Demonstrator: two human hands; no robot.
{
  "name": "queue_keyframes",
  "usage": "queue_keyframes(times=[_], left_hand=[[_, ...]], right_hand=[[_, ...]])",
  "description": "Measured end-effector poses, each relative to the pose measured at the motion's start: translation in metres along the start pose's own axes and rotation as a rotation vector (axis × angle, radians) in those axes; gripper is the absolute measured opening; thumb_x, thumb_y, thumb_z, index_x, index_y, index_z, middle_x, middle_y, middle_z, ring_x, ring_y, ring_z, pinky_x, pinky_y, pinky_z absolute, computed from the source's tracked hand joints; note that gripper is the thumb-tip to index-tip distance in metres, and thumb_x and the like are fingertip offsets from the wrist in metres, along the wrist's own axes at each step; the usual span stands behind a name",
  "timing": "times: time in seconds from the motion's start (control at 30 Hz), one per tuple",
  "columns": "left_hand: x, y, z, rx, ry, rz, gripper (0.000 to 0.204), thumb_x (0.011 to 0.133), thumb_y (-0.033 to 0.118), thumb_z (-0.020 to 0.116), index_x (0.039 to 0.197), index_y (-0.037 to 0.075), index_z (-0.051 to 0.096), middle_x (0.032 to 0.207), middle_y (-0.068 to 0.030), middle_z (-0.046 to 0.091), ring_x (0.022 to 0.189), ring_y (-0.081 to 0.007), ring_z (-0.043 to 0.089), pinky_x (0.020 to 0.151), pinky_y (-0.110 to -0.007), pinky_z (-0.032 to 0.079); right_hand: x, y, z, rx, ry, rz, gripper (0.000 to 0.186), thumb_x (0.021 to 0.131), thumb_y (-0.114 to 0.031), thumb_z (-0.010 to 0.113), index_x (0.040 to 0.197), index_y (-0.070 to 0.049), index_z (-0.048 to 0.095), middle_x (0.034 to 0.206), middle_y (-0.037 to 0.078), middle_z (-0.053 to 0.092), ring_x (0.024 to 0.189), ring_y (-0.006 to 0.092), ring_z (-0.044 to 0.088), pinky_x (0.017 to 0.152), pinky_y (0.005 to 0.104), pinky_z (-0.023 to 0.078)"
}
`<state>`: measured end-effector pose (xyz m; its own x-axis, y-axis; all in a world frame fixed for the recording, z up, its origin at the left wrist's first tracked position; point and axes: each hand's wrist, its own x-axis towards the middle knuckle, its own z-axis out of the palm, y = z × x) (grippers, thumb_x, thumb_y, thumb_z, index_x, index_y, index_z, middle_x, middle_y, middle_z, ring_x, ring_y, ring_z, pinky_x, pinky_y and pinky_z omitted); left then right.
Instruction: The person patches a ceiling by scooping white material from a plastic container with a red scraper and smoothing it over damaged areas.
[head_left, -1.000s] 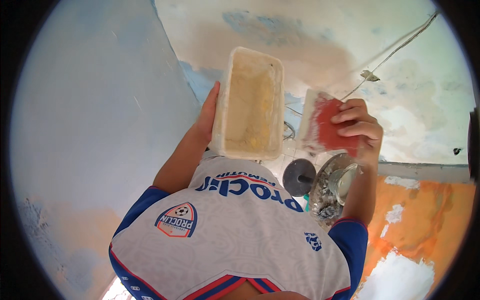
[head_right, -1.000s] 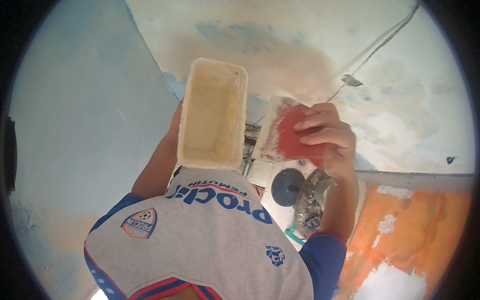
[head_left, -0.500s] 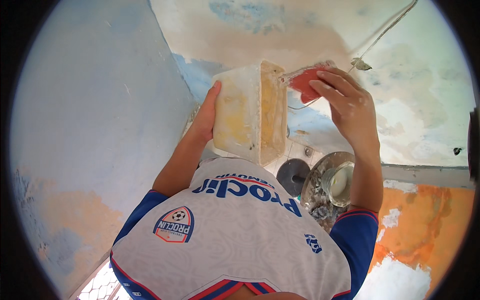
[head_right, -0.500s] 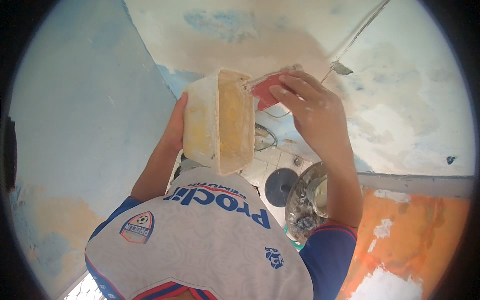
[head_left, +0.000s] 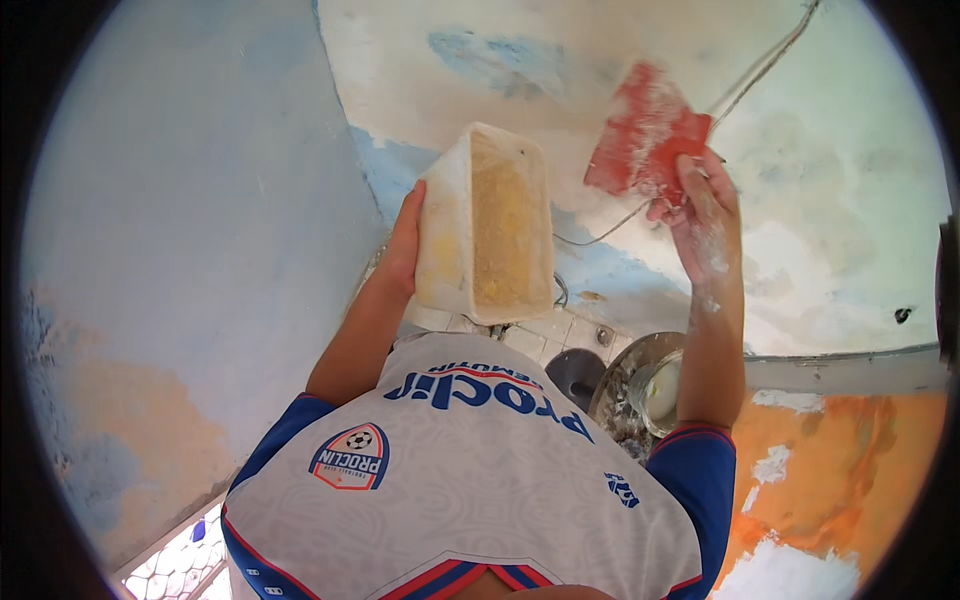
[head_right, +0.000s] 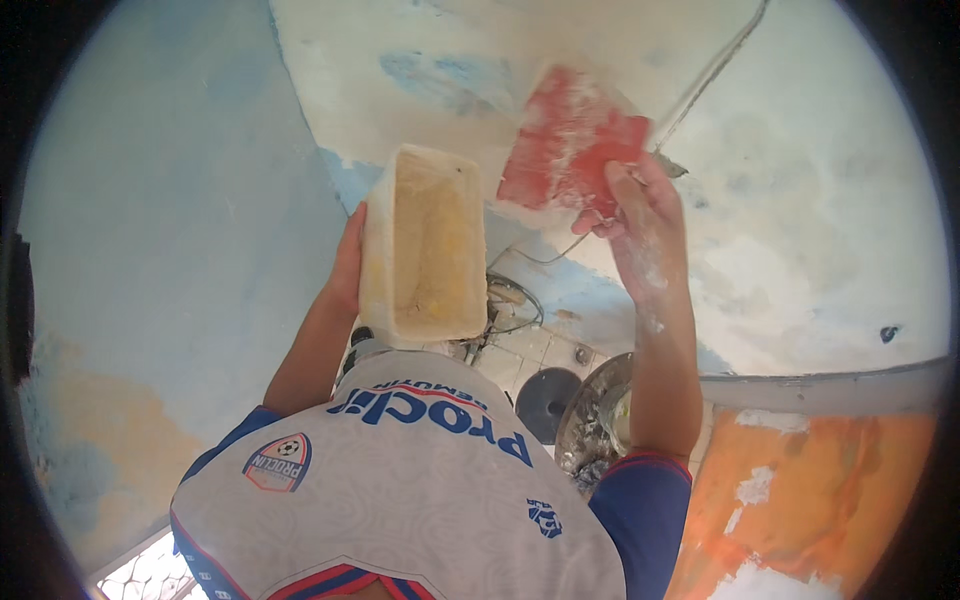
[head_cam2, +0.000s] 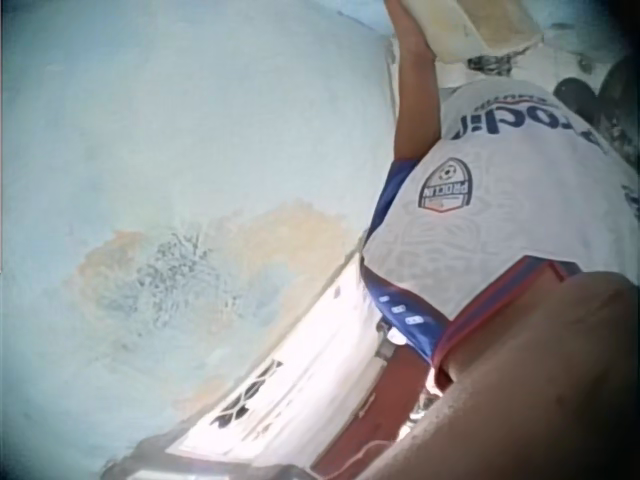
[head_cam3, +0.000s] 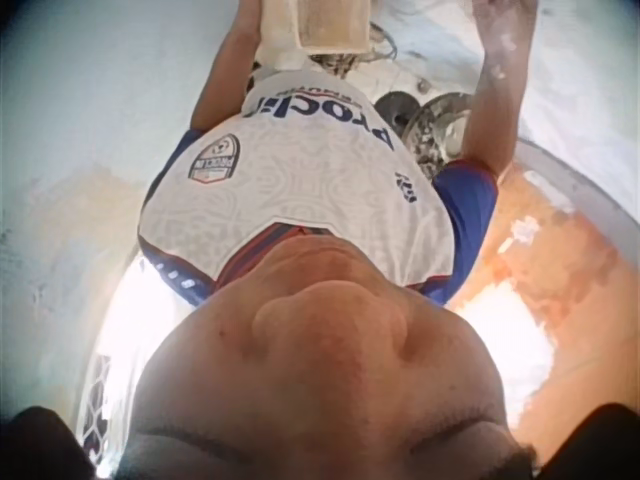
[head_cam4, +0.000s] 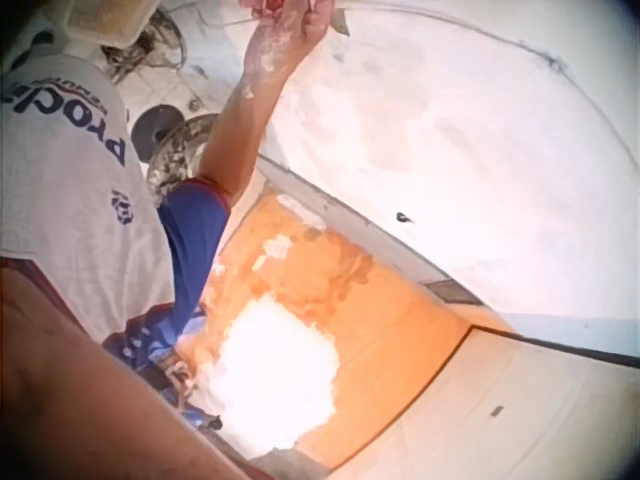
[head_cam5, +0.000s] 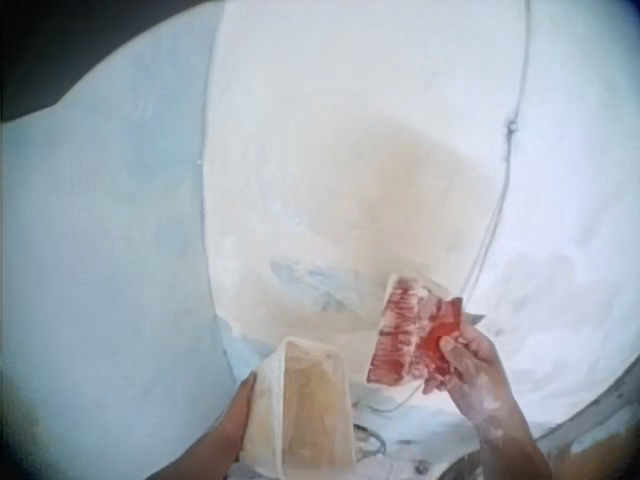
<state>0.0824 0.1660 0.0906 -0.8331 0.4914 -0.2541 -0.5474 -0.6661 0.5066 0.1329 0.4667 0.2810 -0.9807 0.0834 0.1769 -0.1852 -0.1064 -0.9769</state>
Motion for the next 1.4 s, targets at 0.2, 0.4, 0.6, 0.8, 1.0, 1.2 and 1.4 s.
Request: queue_keyframes(times=[0.2, 0.4, 0.6, 0.8, 1.0, 1.2, 1.4], left_hand=[[-0.002, -0.002, 0.005, -0.018, -0.063, -0.074, 0.073, 0.103, 0.065, 0.044, 0.149, 0.009, 0.053, 0.138, -0.0113, 0.064, 0.12, -0.0239, 0.065, 0.103, -0.041, 0.054], [-0.003, -0.003, 0.005, -0.05, -0.077, -0.102, 0.074, 0.103, 0.066, 0.045, 0.149, 0.008, 0.053, 0.138, -0.0121, 0.064, 0.12, -0.0243, 0.065, 0.103, -0.042, 0.054], [-0.009, -0.002, 0.014, -0.075, -0.162, -0.052, 0.074, 0.104, 0.066, 0.041, 0.151, 0.009, 0.051, 0.139, -0.012, 0.063, 0.121, -0.0254, 0.064, 0.102, -0.042, 0.055], [-0.01, -0.01, 0.032, 0.037, -0.016, 0.019, 0.073, 0.106, 0.064, 0.037, 0.153, 0.01, 0.048, 0.142, -0.0122, 0.061, 0.124, -0.0255, 0.062, 0.106, -0.042, 0.052], [-0.015, -0.009, 0.033, -0.041, -0.067, -0.02, 0.075, 0.106, 0.065, 0.035, 0.155, 0.009, 0.045, 0.146, -0.0128, 0.057, 0.13, -0.0263, 0.059, 0.108, -0.042, 0.051], [-0.02, -0.011, 0.029, -0.083, -0.127, -0.06, 0.076, 0.106, 0.066, 0.035, 0.155, 0.009, 0.045, 0.147, -0.0139, 0.057, 0.13, -0.0275, 0.059, 0.108, -0.043, 0.051], [-0.028, -0.013, 0.019, -0.028, -0.105, -0.019, 0.078, 0.105, 0.069, 0.035, 0.153, 0.009, 0.048, 0.142, -0.0138, 0.06, 0.126, -0.0272, 0.062, 0.107, -0.042, 0.052]], right_hand=[[0.005, 0.027, 0.006, 0.145, 0.014, 0.179, 0.023, 0.103, -0.018, 0.062, 0.118, 0.0, 0.065, 0.096, 0.006, 0.072, 0.068, 0.013, 0.065, 0.055, 0.0278, 0.053], [-0.007, 0.042, -0.005, 0.118, -0.141, 0.285, 0.027, 0.101, -0.016, 0.062, 0.122, 0.002, 0.064, 0.094, 0.006, 0.071, 0.07, 0.0112, 0.064, 0.054, 0.0252, 0.052], [-0.031, 0.037, 0.023, 0.314, 0.08, 0.262, 0.042, 0.103, -0.012, 0.056, 0.14, 0.007, 0.055, 0.106, 0.006, 0.071, 0.084, 0.0118, 0.069, 0.068, 0.0251, 0.056], [-0.054, 0.085, 0.0, 0.399, 0.013, 0.168, 0.048, 0.105, -0.015, 0.057, 0.147, 0.007, 0.048, 0.128, 0.011, 0.068, 0.111, 0.016, 0.069, 0.095, 0.0306, 0.056], [-0.068, 0.083, 0.009, 0.413, 0.048, 0.242, 0.045, 0.106, -0.013, 0.058, 0.145, 0.007, 0.049, 0.126, 0.01, 0.069, 0.11, 0.0157, 0.069, 0.095, 0.0306, 0.056], [-0.08, 0.087, -0.001, 0.357, 0.097, 0.236, 0.041, 0.105, -0.013, 0.059, 0.141, 0.007, 0.054, 0.122, 0.009, 0.07, 0.102, 0.013, 0.069, 0.093, 0.0288, 0.055], [-0.086, 0.08, -0.026, 0.347, 0.141, 0.17, 0.045, 0.106, -0.012, 0.057, 0.147, 0.006, 0.05, 0.129, 0.009, 0.068, 0.108, 0.014, 0.067, 0.098, 0.0295, 0.053]])
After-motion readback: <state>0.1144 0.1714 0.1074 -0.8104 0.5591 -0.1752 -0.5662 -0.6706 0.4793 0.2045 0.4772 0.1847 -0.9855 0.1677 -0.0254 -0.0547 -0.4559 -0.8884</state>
